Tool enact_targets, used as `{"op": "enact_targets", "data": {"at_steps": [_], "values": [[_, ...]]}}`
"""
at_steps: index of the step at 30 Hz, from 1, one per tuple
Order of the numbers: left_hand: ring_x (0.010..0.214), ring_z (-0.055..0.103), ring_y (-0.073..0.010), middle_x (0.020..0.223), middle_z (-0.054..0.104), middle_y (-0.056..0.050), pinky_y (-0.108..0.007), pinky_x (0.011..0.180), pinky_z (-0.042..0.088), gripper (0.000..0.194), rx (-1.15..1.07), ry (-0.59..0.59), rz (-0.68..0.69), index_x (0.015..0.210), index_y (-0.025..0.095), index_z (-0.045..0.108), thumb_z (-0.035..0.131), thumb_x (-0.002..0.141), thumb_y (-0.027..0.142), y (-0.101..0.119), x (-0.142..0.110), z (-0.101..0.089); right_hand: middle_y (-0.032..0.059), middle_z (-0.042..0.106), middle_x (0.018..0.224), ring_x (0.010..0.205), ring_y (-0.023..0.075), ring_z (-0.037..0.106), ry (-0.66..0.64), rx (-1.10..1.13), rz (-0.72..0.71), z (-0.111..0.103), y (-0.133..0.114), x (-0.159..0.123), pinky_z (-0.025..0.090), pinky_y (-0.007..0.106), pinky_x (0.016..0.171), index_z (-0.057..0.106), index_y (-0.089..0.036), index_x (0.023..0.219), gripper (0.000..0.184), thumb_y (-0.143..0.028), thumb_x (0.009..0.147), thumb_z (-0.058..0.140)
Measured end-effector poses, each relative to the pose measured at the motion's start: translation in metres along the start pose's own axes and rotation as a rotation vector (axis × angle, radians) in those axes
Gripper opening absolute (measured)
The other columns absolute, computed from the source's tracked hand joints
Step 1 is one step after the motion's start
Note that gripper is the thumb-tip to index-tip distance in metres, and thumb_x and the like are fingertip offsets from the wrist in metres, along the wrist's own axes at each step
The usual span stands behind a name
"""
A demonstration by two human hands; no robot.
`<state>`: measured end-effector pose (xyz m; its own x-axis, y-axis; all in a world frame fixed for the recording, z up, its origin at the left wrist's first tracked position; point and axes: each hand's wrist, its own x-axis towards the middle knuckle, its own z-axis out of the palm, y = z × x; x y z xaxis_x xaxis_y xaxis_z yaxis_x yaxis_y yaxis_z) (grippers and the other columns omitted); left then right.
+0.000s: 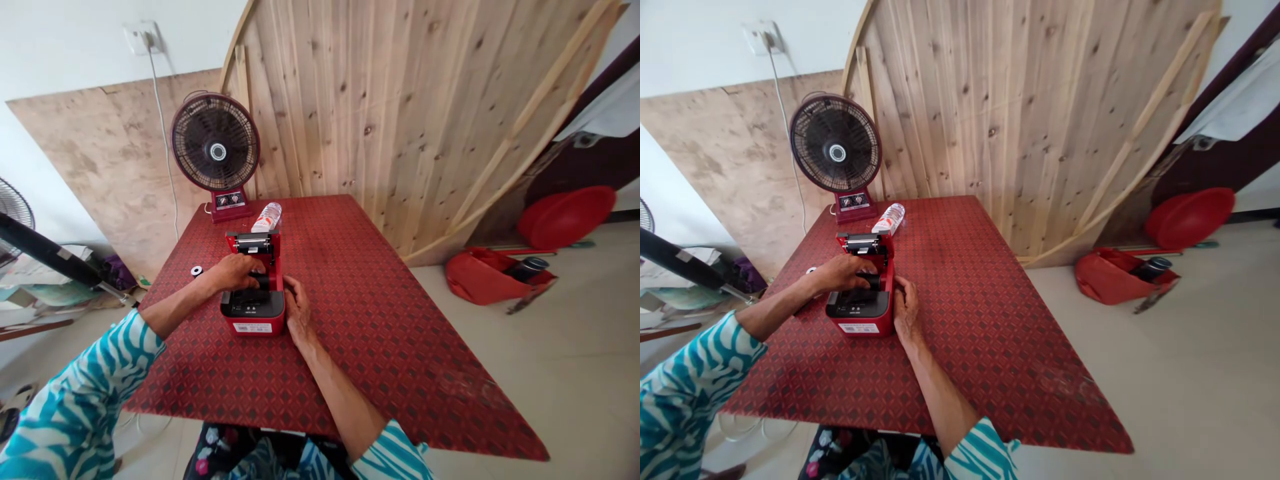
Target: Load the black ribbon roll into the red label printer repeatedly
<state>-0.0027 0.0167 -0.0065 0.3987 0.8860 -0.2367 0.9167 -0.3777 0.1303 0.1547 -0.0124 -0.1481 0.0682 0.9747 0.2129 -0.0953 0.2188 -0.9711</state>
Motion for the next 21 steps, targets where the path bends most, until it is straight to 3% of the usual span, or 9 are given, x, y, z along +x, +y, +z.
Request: {"op": "enact_targets", "data": {"at_steps": [7,11,14,17,21], "values": [[0.101,0.065,-0.0222,0.111,0.071,-0.005,-0.027,0.082,0.047,0.031,-0.055,-0.108,0.064,0.109,0.019,0.066,0.063,0.079,0.022,-0.006,0.009,0.004,0.0051,0.065,0.11,0.107,0.0201,0.058,-0.001,-0.005,-0.026,0.0,0.002,0.0,0.044,0.039,0.099,0.062,-0.024,0.11,0.031,-0.032,0.085,0.046],[0.101,0.066,-0.0186,0.114,0.071,-0.004,-0.026,0.088,0.048,0.031,-0.317,0.063,0.084,0.113,0.019,0.066,0.052,0.089,0.032,0.001,-0.023,-0.004,0.0069,0.065,0.111,0.108,0.0214,0.059,-0.006,0.006,-0.055,0.002,0.004,0.002,0.044,0.04,0.098,0.062,-0.022,0.11,0.032,-0.033,0.085,0.046],[0.103,0.066,-0.0197,0.115,0.071,-0.004,-0.028,0.09,0.048,0.038,-0.371,0.142,0.115,0.115,0.02,0.066,0.055,0.088,0.043,0.004,-0.052,0.0,0.0069,0.065,0.111,0.107,0.0214,0.059,0.0,0.017,-0.066,0.003,0.004,0.002,0.044,0.04,0.098,0.063,-0.022,0.109,0.032,-0.032,0.084,0.046],[0.103,0.066,-0.0189,0.115,0.071,-0.004,-0.027,0.091,0.047,0.032,-0.346,0.2,0.17,0.112,0.02,0.068,0.056,0.087,0.037,0.002,-0.065,0.011,0.006,0.066,0.109,0.105,0.0208,0.06,0.013,0.021,-0.061,0.004,0.004,0.002,0.045,0.039,0.096,0.063,-0.023,0.108,0.031,-0.033,0.084,0.046],[0.087,0.069,-0.0159,0.099,0.074,-0.001,-0.024,0.077,0.05,0.024,-0.335,0.284,0.093,0.102,0.021,0.071,0.051,0.088,0.025,0.001,-0.059,0.02,0.0061,0.067,0.108,0.104,0.0206,0.06,0.01,0.014,-0.065,0.004,0.004,0.003,0.045,0.039,0.096,0.064,-0.023,0.107,0.031,-0.032,0.084,0.046]]}}
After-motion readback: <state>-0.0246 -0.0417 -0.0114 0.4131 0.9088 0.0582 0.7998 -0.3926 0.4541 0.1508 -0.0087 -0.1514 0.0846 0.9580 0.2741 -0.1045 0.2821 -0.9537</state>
